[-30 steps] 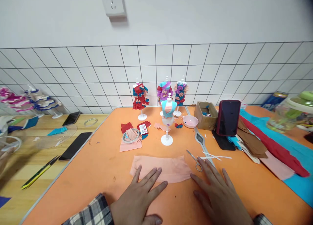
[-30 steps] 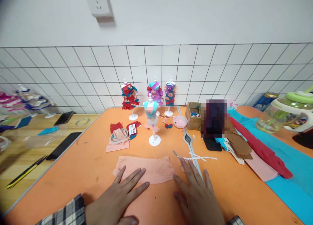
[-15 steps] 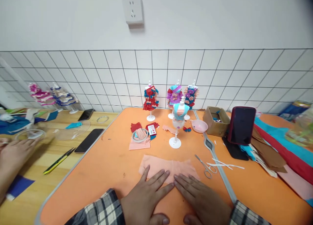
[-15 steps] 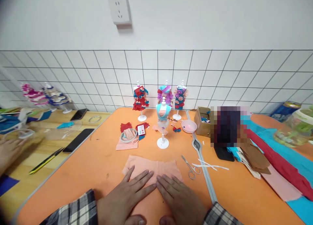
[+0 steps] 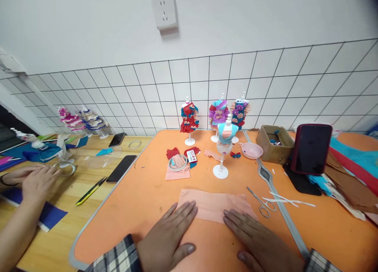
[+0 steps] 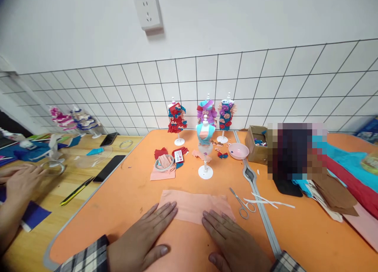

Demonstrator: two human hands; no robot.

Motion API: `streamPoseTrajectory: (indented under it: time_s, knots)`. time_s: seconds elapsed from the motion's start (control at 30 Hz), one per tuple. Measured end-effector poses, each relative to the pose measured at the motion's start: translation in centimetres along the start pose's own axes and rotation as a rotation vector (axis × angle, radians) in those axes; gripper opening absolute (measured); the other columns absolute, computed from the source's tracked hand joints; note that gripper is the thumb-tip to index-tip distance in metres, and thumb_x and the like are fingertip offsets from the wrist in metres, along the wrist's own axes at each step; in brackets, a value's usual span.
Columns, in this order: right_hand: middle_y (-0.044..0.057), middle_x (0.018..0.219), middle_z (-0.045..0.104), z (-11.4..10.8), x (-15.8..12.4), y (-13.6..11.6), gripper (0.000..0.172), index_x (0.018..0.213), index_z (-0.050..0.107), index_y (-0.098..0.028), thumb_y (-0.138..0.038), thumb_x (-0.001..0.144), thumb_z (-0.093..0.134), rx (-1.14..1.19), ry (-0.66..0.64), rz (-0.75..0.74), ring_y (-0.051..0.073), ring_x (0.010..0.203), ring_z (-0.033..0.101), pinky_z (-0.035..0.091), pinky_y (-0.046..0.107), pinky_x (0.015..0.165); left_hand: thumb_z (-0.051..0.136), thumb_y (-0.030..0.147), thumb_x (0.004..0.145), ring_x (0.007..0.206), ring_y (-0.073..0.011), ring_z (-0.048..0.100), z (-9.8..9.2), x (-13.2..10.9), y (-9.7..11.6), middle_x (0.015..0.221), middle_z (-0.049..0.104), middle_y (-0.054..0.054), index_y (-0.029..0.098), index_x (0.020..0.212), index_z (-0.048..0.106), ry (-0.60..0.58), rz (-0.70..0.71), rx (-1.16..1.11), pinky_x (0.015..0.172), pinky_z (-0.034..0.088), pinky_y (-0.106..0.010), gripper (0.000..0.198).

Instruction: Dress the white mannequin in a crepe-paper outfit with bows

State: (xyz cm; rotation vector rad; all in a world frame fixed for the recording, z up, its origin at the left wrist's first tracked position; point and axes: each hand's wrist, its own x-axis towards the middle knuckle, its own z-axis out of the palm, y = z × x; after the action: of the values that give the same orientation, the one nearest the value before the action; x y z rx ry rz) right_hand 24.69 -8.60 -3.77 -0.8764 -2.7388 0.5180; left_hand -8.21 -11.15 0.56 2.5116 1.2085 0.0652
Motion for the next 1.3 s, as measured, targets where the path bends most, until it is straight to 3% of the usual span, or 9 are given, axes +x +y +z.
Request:
streamPoseTrajectory:
  time_s: [0.2,0.3,0.43,0.6,0.7,0.87,1.0,1.17,1.3]
  knots:
    - [0.007,0.125,0.065,-1.5,3.2,-2.7,0.031,0.119,0.063,-0.023,-0.028,0.091,0.051,-0.072,0.039,0.225,0.026,0.114,0.058,0.039,0.043,0.101,0.061,0.048,0.085,0.129,-0.0323,0.048,-1.2,0.9,-0.3,0.144,0.051,-0.008,0.032,0.137,0.047,0.117,-0.158,-0.032,0.109,0.021,-0.062,0.056]
    - [0.006,0.098,0.069,-1.8,5.5,-3.5,0.012,0.093,0.065,-0.022,-0.026,0.086,0.056,-0.151,0.051,0.253,0.025,0.093,0.06,0.04,0.043,0.087,0.065,0.039,0.083,0.113,-0.0292,0.059,-2.1,2.5,-0.1,0.123,0.066,-0.006,0.031,0.112,0.064,0.187,-0.17,-0.043,0.104,0.022,-0.061,0.03]
    - [0.004,0.087,0.067,-1.9,6.8,-2.6,0.015,0.082,0.063,-0.02,-0.018,0.087,0.049,-0.247,0.058,0.142,0.02,0.084,0.058,0.037,0.039,0.083,0.056,0.023,0.09,0.104,-0.0229,0.062,-2.5,3.4,-0.9,0.106,0.07,0.0,0.03,0.098,0.067,0.234,-0.067,0.011,0.107,0.006,-0.061,0.016]
    - [0.004,0.095,0.069,-3.3,7.2,-3.3,0.014,0.09,0.066,-0.021,-0.02,0.082,0.055,-0.111,0.233,0.195,0.02,0.091,0.059,0.036,0.037,0.087,0.048,0.015,0.091,0.119,-0.0272,0.052,-3.2,3.4,-0.6,0.103,0.069,-0.002,0.027,0.092,0.067,0.36,-0.076,0.103,0.105,0.009,-0.06,0.023]
    - [0.005,0.115,0.067,-4.6,8.5,-5.0,0.042,0.113,0.064,-0.023,-0.035,0.073,0.07,0.094,0.363,0.227,0.024,0.107,0.056,0.036,0.038,0.095,0.05,0.014,0.087,0.114,-0.0258,0.055,-5.1,3.9,1.1,0.088,0.067,-0.001,0.025,0.087,0.067,0.388,-0.045,0.13,0.106,0.008,-0.059,0.02]
    - [0.0,0.087,0.076,-7.9,11.1,-5.4,0.019,0.083,0.074,-0.025,-0.032,0.086,0.056,0.385,0.349,0.328,0.02,0.085,0.067,0.044,0.036,0.089,0.056,0.018,0.083,0.101,-0.0232,0.061,-9.6,5.5,3.3,0.082,0.069,0.0,0.024,0.081,0.069,0.477,-0.031,0.109,0.109,0.004,-0.058,0.015]
    - [0.003,0.095,0.076,-11.2,11.3,-4.4,0.022,0.087,0.076,-0.024,-0.032,0.086,0.056,0.354,0.453,0.319,0.021,0.091,0.068,0.048,0.033,0.082,0.064,0.027,0.083,0.1,-0.0231,0.063,-12.0,7.3,2.5,0.093,0.074,0.001,0.028,0.088,0.074,0.562,-0.07,-0.096,0.111,0.013,-0.055,0.011]
    - [0.002,0.102,0.075,-14.1,11.0,-3.2,0.024,0.097,0.075,-0.025,-0.03,0.087,0.054,0.15,0.59,0.382,0.023,0.099,0.066,0.046,0.037,0.088,0.068,0.029,0.079,0.091,-0.0231,0.069,-12.7,10.8,0.9,0.092,0.076,-0.003,0.023,0.085,0.076,0.651,-0.122,-0.562,0.089,0.047,-0.037,0.011]
    - [0.001,0.094,0.075,-15.1,11.0,-2.4,0.021,0.098,0.073,-0.026,-0.029,0.086,0.055,0.098,0.625,0.459,0.023,0.092,0.068,0.046,0.036,0.083,0.065,0.03,0.081,0.094,-0.0228,0.068,-13.2,13.4,0.2,0.095,0.075,-0.005,0.02,0.087,0.073,0.665,-0.07,-0.64,0.083,0.05,-0.031,0.014]
